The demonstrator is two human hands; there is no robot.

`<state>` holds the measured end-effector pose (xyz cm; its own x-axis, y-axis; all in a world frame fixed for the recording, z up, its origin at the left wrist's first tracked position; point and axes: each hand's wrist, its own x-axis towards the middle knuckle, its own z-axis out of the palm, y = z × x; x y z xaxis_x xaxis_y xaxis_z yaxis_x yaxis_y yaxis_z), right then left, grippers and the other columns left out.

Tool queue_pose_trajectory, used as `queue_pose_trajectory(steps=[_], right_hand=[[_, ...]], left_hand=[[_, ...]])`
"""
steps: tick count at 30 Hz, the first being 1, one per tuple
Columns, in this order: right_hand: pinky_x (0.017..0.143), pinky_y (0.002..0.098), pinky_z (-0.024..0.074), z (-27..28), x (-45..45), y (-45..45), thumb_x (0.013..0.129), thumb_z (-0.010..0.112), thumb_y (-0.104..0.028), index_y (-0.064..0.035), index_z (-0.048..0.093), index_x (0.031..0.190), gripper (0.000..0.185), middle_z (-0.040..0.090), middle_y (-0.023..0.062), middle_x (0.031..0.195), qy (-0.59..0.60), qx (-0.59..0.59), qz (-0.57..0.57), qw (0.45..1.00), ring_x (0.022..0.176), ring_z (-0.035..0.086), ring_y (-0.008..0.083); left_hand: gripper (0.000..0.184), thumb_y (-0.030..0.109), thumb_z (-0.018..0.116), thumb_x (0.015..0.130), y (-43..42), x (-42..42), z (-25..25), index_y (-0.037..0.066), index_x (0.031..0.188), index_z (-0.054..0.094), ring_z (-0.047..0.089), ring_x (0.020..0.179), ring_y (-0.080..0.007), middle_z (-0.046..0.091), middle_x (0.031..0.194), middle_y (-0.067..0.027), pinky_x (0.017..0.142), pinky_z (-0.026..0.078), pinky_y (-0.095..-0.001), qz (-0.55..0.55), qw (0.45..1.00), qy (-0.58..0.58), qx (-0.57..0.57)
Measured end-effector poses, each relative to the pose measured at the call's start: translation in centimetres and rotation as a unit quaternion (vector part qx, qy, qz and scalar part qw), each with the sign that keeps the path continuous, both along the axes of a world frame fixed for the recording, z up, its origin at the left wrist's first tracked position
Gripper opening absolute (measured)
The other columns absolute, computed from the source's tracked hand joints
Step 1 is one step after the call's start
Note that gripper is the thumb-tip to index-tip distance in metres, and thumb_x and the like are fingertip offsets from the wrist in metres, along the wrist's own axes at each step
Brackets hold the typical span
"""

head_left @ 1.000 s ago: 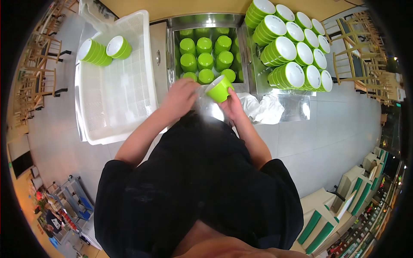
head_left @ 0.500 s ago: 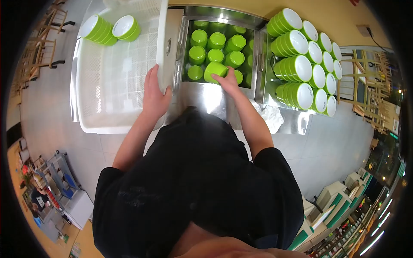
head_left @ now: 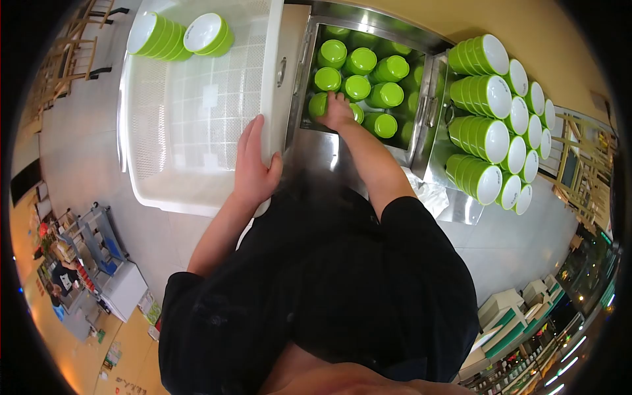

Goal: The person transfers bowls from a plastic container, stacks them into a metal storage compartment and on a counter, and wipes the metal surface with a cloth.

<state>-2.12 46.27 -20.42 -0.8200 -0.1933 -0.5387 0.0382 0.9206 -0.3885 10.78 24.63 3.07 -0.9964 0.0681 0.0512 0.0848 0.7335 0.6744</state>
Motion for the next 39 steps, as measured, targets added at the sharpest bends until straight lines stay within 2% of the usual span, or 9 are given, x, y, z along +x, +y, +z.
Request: queue_pose_trajectory(steps=[6,13,19,22,27,30,33,35,39], right_hand=[[0.107,0.0471,0.0516,-2.2,-0.4,-1.9,0.079,0.086,-0.034,-0.0092,0.035,0.158,0.097,0.045,0.0225,0.148,-0.011,0.090,0.107,0.990,0.135,0.050,0.0420],[0.109,0.0471,0.0494,-4.3,0.7,-1.5,0.082,0.082,-0.030,-0.0101,0.031,0.160,0.096,0.045,0.0220,0.148,-0.010,0.062,0.085,0.994,0.137,0.047,0.0420],[0.101,0.0479,0.0518,-4.0,3.6,3.1,0.084,0.077,-0.023,-0.0052,0.056,0.140,0.062,0.055,0.0240,0.136,0.049,-0.075,-0.024,0.996,0.125,0.055,0.0431],[0.095,0.0474,0.0527,-2.4,6.6,5.5,0.085,0.074,-0.018,-0.0022,0.070,0.113,0.032,0.067,0.0196,0.114,0.158,-0.191,-0.102,0.963,0.109,0.063,0.0400],[0.086,0.0471,0.0526,0.9,11.5,7.8,0.085,0.072,-0.012,-0.0040,0.070,0.098,0.016,0.067,0.0165,0.098,0.172,-0.255,-0.100,0.946,0.097,0.064,0.0385],[0.081,0.0448,0.0527,2.9,13.6,7.7,0.086,0.068,-0.009,-0.0052,0.065,0.091,0.007,0.063,0.0155,0.091,0.267,-0.291,0.004,0.919,0.093,0.064,0.0367],[0.080,0.0443,0.0536,4.2,15.8,7.0,0.086,0.068,-0.009,-0.0057,0.066,0.093,0.008,0.063,0.0143,0.094,0.178,-0.324,-0.020,0.929,0.091,0.064,0.0360],[0.079,0.0447,0.0544,3.7,17.0,6.6,0.088,0.068,-0.011,-0.0067,0.066,0.094,0.008,0.063,0.0131,0.095,0.199,-0.318,-0.010,0.927,0.090,0.065,0.0350],[0.078,0.0441,0.0548,4.6,19.1,6.1,0.089,0.069,-0.015,-0.0082,0.067,0.094,0.009,0.064,0.0127,0.094,0.174,-0.312,-0.031,0.934,0.089,0.066,0.0343]], left_hand=[[0.076,0.001,0.063,0.086,-0.1,-0.3,-0.1,-0.008,0.155,0.032,0.041,0.142,-0.0464,0.042,0.152,-0.0304,0.120,0.033,-0.0500,-0.004,1.000,-0.019,0.003],[0.077,-0.001,0.064,0.085,0.0,-0.2,-0.2,-0.008,0.155,0.032,0.042,0.141,-0.0463,0.042,0.152,-0.0302,0.119,0.035,-0.0493,-0.010,1.000,-0.006,0.010],[0.079,0.000,0.063,0.084,-0.1,0.0,-0.4,-0.007,0.156,0.031,0.041,0.141,-0.0482,0.041,0.152,-0.0312,0.119,0.035,-0.0502,-0.011,1.000,-0.009,-0.001],[0.081,-0.001,0.061,0.082,0.0,0.0,-0.3,-0.006,0.156,0.031,0.040,0.141,-0.0482,0.040,0.153,-0.0311,0.120,0.035,-0.0501,-0.013,1.000,-0.008,-0.002],[0.081,-0.005,0.060,0.080,0.0,0.3,-0.7,-0.004,0.156,0.033,0.042,0.141,-0.0445,0.044,0.151,-0.0272,0.119,0.035,-0.0495,-0.019,1.000,0.023,-0.007],[0.080,-0.003,0.060,0.081,0.0,0.3,-0.7,-0.004,0.156,0.032,0.043,0.139,-0.0478,0.044,0.149,-0.0301,0.119,0.035,-0.0508,-0.019,0.999,0.029,0.023],[0.077,-0.002,0.062,0.082,-0.3,0.2,-1.1,-0.002,0.155,0.036,0.046,0.137,-0.0435,0.047,0.147,-0.0261,0.115,0.040,-0.0485,-0.013,0.999,0.047,0.018],[0.070,0.000,0.066,0.087,-0.7,0.1,-1.4,0.001,0.152,0.043,0.052,0.133,-0.0350,0.052,0.145,-0.0205,0.107,0.047,-0.0435,0.006,0.996,0.019,0.089],[0.062,0.003,0.069,0.091,-3.0,-1.2,-1.5,0.004,0.149,0.048,0.058,0.126,-0.0275,0.055,0.142,-0.0164,0.098,0.052,-0.0383,0.024,0.985,-0.033,0.167]])
